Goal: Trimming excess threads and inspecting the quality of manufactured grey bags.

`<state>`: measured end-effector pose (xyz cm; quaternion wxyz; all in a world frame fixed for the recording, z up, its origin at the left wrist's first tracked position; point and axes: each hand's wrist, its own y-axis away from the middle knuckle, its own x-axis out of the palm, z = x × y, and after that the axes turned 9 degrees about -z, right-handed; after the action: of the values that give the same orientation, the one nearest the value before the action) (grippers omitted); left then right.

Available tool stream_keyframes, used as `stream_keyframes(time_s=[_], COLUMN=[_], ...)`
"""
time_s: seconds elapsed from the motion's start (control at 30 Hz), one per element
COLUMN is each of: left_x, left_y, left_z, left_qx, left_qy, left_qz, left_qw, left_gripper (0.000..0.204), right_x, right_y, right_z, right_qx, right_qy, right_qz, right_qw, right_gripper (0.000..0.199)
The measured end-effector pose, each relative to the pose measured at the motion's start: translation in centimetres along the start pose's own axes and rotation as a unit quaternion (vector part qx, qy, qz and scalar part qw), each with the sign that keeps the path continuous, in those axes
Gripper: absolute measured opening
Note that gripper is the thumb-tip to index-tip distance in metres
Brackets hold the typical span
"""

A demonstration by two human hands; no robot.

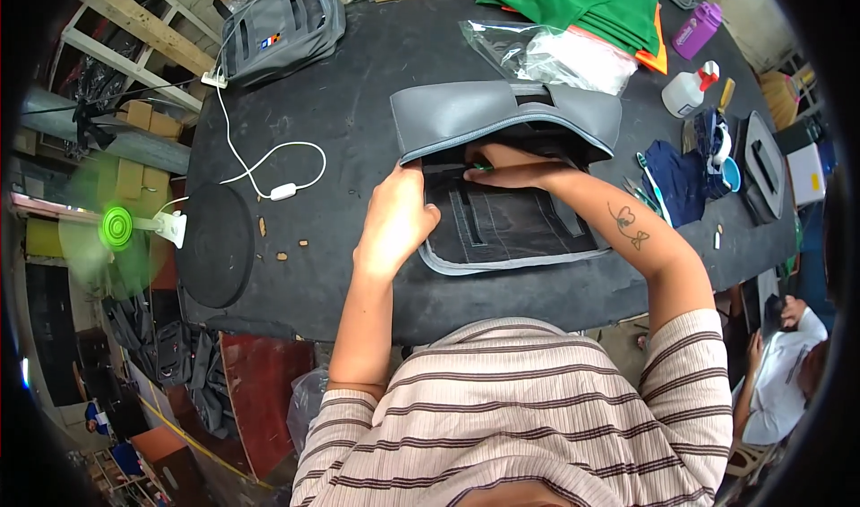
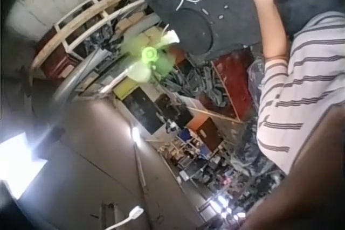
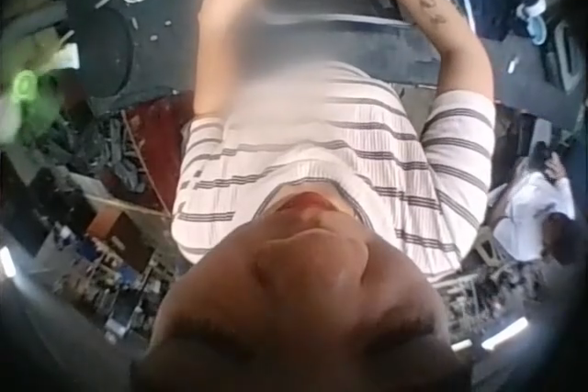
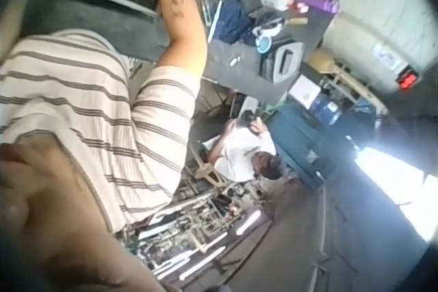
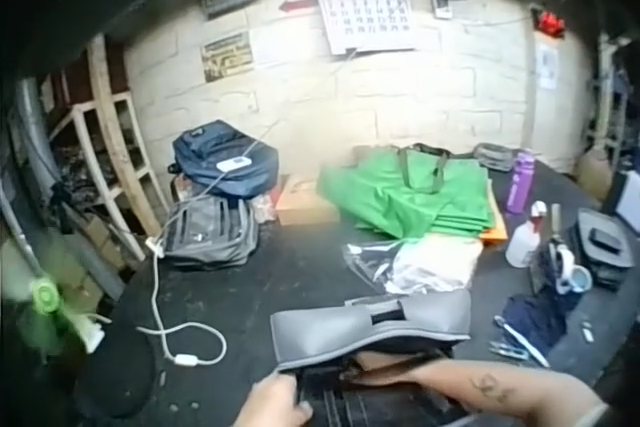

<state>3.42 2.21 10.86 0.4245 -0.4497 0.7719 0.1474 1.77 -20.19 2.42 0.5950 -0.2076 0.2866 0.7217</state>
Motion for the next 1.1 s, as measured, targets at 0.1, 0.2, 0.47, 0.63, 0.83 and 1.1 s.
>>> stream_keyframes(time_s=[0.1,0.2,0.47,0.63,0.83,1.1], left_x=[0.0,0.2,-0.1,0.0,0.4,-0.3], left_y=[0.1,0.2,0.4,0.4,0.5,0.3], left_z=[-0.2,-0.2,-0.5,-0.5,-0.1,-0.6], left_qx=[-0.008,0.010,0.005,0.007,0.012,0.002], left_qy=[0.006,-0.003,-0.013,-0.018,0.000,-0.032], left_qz=[0.010,-0.001,0.010,0.020,-0.007,0.018], left_qw=[1.000,1.000,1.000,1.000,1.000,0.999], left_gripper=[0.051,0.048,0.048,0.047,0.039,0.049], right_x=[0.3,0.4,-0.3,0.0,0.1,-0.4], right_y=[-0.4,-0.5,0.3,0.5,0.4,0.7], right_z=[-0.6,-1.0,-0.2,0.9,1.1,0.6], right_qx=[0.017,-0.042,-0.002,-0.008,-0.032,-0.051], right_qy=[0.026,0.084,0.044,0.069,0.080,0.005], right_qz=[-0.017,-0.078,0.010,0.029,0.033,0.025], right_qw=[0.999,0.993,0.999,0.997,0.996,0.998], right_gripper=[0.046,0.048,0.037,0.026,0.025,0.032])
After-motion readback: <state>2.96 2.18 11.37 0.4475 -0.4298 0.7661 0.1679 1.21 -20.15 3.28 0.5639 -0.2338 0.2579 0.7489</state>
